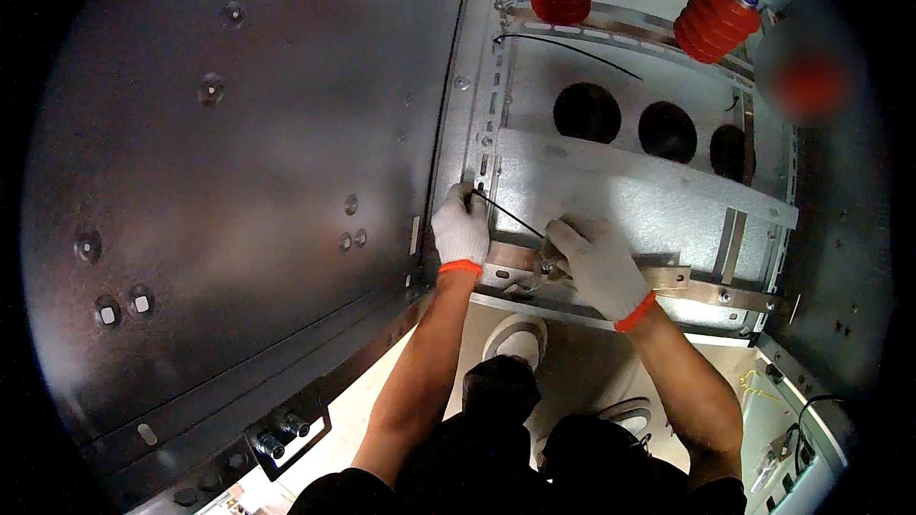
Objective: The person walks through a factory floor, retrieves zip ties from a plastic bag, and secures wires inside an electrical cabinet using the zip ties. The person handles the zip ties and wires by hand while working inside the cabinet.
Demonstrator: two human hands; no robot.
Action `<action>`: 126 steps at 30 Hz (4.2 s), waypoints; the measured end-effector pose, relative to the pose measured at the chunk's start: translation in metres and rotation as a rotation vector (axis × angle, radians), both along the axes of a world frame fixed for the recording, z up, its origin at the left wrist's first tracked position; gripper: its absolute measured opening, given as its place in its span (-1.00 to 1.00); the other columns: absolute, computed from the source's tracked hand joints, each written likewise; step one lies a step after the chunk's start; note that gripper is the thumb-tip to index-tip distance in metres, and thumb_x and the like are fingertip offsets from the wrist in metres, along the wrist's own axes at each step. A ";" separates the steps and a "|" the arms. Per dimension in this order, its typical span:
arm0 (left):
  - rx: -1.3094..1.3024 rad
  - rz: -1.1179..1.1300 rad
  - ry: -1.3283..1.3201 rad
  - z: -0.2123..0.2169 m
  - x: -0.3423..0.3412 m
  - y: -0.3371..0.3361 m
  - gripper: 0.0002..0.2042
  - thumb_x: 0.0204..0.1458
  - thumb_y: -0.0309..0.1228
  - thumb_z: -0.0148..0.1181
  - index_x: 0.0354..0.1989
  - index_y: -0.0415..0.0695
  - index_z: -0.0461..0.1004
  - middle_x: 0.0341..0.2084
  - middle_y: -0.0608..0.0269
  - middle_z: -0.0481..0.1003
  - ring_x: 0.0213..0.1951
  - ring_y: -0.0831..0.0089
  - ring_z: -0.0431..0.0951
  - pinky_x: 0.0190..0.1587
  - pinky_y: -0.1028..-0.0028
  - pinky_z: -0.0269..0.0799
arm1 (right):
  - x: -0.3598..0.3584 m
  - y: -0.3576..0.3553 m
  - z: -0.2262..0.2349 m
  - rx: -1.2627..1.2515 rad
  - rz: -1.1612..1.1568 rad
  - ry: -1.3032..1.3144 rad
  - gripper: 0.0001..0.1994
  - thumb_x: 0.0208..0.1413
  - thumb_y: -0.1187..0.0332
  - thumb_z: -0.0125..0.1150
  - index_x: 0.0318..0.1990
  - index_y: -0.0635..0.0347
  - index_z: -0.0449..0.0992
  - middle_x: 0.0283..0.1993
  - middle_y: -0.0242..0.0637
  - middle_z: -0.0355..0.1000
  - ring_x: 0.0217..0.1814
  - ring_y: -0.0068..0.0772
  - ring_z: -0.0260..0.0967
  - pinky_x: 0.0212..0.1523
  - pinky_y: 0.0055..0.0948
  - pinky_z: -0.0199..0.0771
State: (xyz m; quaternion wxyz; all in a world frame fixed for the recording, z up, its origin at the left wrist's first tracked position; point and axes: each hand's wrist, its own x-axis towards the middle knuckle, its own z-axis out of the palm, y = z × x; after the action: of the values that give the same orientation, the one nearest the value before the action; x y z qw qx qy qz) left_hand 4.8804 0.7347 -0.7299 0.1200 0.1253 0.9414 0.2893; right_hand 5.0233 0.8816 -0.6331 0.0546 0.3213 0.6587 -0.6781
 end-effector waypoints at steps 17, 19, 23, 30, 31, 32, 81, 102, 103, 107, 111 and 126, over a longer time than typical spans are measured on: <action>-0.061 0.206 0.047 0.025 -0.064 0.074 -0.60 0.15 -0.22 0.00 -0.07 -0.32 0.53 -0.13 -0.27 0.56 -0.02 -0.18 0.54 0.05 0.07 0.42 | 0.025 -0.017 -0.017 0.509 0.308 0.204 -0.77 0.14 0.42 0.04 -0.14 0.41 0.47 -0.21 0.00 0.45 -0.19 0.11 0.47 -0.15 -0.04 0.50; 0.018 0.211 -0.018 0.017 -0.075 0.111 -0.59 0.17 -0.20 -0.03 -0.06 -0.32 0.53 -0.12 -0.27 0.56 -0.01 -0.18 0.54 0.06 0.07 0.42 | 0.029 -0.016 -0.026 0.687 0.298 0.272 -0.81 0.14 0.44 0.03 -0.15 0.34 0.46 -0.25 -0.04 0.43 -0.22 0.06 0.45 -0.19 -0.08 0.47; -0.161 -0.121 0.094 -0.042 -0.154 0.149 -0.60 0.17 -0.22 -0.02 -0.07 -0.34 0.53 -0.15 -0.25 0.57 -0.07 -0.18 0.57 0.02 0.07 0.44 | 0.022 -0.017 -0.010 0.226 0.212 0.062 -0.83 0.14 0.46 0.02 -0.15 0.31 0.45 -0.25 -0.05 0.41 -0.22 0.04 0.43 -0.22 -0.10 0.44; 0.189 -0.116 -0.250 -0.061 -0.195 0.152 -0.54 0.17 -0.17 0.07 -0.04 -0.40 0.52 -0.22 -0.23 0.57 -0.10 -0.04 0.56 0.00 0.25 0.40 | 0.033 -0.011 -0.026 0.716 0.347 0.328 -0.85 0.12 0.45 0.05 -0.20 0.32 0.46 -0.26 -0.05 0.40 -0.18 0.03 0.44 -0.20 -0.12 0.48; 0.242 -0.085 -0.263 -0.060 -0.177 0.153 -0.53 0.17 -0.14 0.07 -0.03 -0.40 0.52 -0.19 -0.24 0.57 -0.07 -0.05 0.55 0.03 0.26 0.39 | 0.035 -0.006 -0.029 0.702 0.350 0.297 -0.85 0.12 0.44 0.06 -0.22 0.34 0.45 -0.28 -0.05 0.40 -0.17 0.02 0.45 -0.21 -0.11 0.49; 0.299 -0.045 -0.267 -0.060 -0.165 0.151 -0.51 0.18 -0.11 0.08 -0.03 -0.40 0.53 -0.16 -0.25 0.57 -0.04 -0.06 0.55 0.05 0.26 0.38 | 0.036 -0.004 -0.031 0.690 0.360 0.278 -0.85 0.11 0.43 0.08 -0.24 0.36 0.45 -0.31 -0.05 0.40 -0.16 0.01 0.46 -0.21 -0.10 0.50; -0.102 -0.222 0.430 -0.038 0.004 -0.017 -0.78 0.15 -0.33 0.19 -0.15 -0.18 0.62 -0.39 -0.19 0.59 -0.32 -0.10 0.63 -0.26 0.11 0.53 | -0.009 -0.019 0.004 1.116 0.241 0.415 -0.79 -0.04 0.41 0.17 -0.25 0.34 0.49 -0.28 -0.08 0.45 -0.24 0.01 0.50 -0.23 -0.10 0.53; 0.483 -1.257 0.113 0.045 0.204 0.082 -0.82 0.01 -0.57 0.18 -0.21 -0.10 0.59 -0.27 0.17 0.54 -0.21 0.12 0.52 -0.13 0.21 0.45 | 0.410 -0.086 -0.084 0.927 0.105 -1.051 -0.33 -0.02 0.13 0.37 0.21 0.22 0.30 -0.06 0.02 0.46 0.02 -0.04 0.48 -0.01 -0.10 0.53; 0.492 -1.291 0.102 0.038 0.210 0.079 -0.81 0.01 -0.57 0.17 -0.21 -0.10 0.59 -0.28 0.16 0.54 -0.21 0.11 0.53 -0.13 0.21 0.45 | 0.419 -0.094 -0.097 0.938 0.110 -1.028 -0.45 0.01 0.17 0.31 0.13 0.21 0.34 -0.10 0.00 0.46 -0.04 -0.04 0.50 -0.08 -0.10 0.55; 0.355 -1.314 -0.051 0.032 0.223 0.069 -0.85 0.06 -0.52 0.17 -0.22 -0.12 0.62 -0.25 0.09 0.58 -0.18 0.09 0.58 -0.12 0.24 0.50 | 0.453 -0.102 -0.128 0.992 0.117 -1.000 -0.82 0.14 0.32 0.07 -0.17 0.19 0.42 -0.26 -0.07 0.47 -0.28 -0.07 0.54 -0.33 -0.13 0.57; 0.362 -1.315 -0.010 0.020 0.243 0.066 -0.85 0.07 -0.51 0.19 -0.21 -0.10 0.61 -0.24 0.12 0.58 -0.17 0.08 0.58 -0.12 0.23 0.51 | 0.455 -0.099 -0.129 1.068 0.166 -0.987 -0.88 0.19 0.36 -0.02 -0.27 0.16 0.43 -0.34 -0.08 0.47 -0.40 -0.08 0.54 -0.47 -0.16 0.56; 0.327 -1.350 0.028 -0.028 0.245 0.065 -0.80 0.08 -0.47 0.15 -0.15 -0.04 0.61 -0.30 0.15 0.57 -0.22 0.09 0.55 -0.16 0.16 0.49 | 0.487 -0.099 -0.075 1.135 0.100 -0.738 -0.84 0.04 0.36 0.11 -0.22 0.08 0.53 -0.37 -0.28 0.48 -0.32 -0.19 0.50 -0.33 -0.24 0.53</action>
State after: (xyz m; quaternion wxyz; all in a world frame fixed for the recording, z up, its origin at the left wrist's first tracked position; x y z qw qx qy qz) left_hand 5.1258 0.8000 -0.7576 0.2413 0.7036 0.6033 0.2876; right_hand 5.5106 0.7825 -0.7083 0.1303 0.4798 0.8649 -0.0699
